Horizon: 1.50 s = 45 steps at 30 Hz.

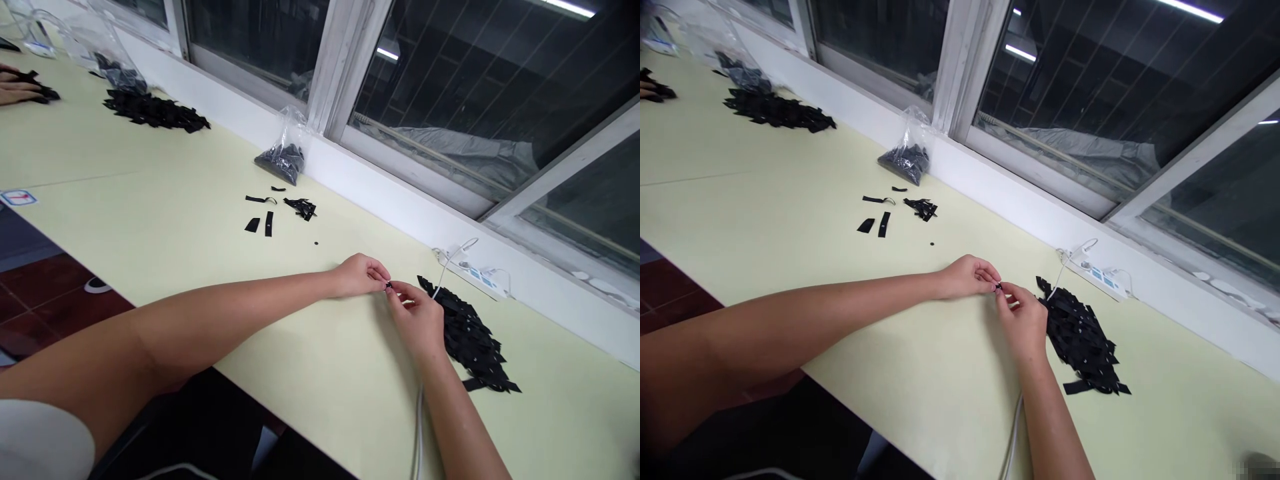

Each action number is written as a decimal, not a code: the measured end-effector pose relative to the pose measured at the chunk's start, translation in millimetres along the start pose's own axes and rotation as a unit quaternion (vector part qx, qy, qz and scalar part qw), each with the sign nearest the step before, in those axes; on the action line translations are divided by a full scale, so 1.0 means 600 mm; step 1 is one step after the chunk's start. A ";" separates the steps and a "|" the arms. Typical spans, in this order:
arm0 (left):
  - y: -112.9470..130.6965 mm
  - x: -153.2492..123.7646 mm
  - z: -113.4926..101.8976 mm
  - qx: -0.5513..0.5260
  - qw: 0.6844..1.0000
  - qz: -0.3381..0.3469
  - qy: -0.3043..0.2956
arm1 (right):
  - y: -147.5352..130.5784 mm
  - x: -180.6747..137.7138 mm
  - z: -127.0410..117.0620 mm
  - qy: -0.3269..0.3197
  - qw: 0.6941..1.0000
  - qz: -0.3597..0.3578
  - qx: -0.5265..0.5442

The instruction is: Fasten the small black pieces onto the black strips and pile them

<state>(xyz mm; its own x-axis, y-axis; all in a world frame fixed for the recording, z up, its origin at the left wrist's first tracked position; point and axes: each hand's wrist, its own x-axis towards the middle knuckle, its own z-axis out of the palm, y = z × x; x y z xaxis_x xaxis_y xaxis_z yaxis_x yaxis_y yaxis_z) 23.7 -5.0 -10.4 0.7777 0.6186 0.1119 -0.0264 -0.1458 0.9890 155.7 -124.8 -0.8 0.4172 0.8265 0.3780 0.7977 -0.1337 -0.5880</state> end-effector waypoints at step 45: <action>-0.019 -0.005 0.031 0.111 0.993 -0.006 0.031 | 0.003 -0.002 0.018 -0.023 0.991 0.000 -0.134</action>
<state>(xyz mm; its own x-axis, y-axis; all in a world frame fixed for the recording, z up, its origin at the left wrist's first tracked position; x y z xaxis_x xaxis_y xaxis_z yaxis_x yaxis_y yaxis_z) 33.4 -19.6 -23.8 0.7372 0.6661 0.1131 0.1261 -0.3002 0.9455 151.8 -120.2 -10.4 0.4010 0.8499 0.3418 0.8875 -0.2680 -0.3749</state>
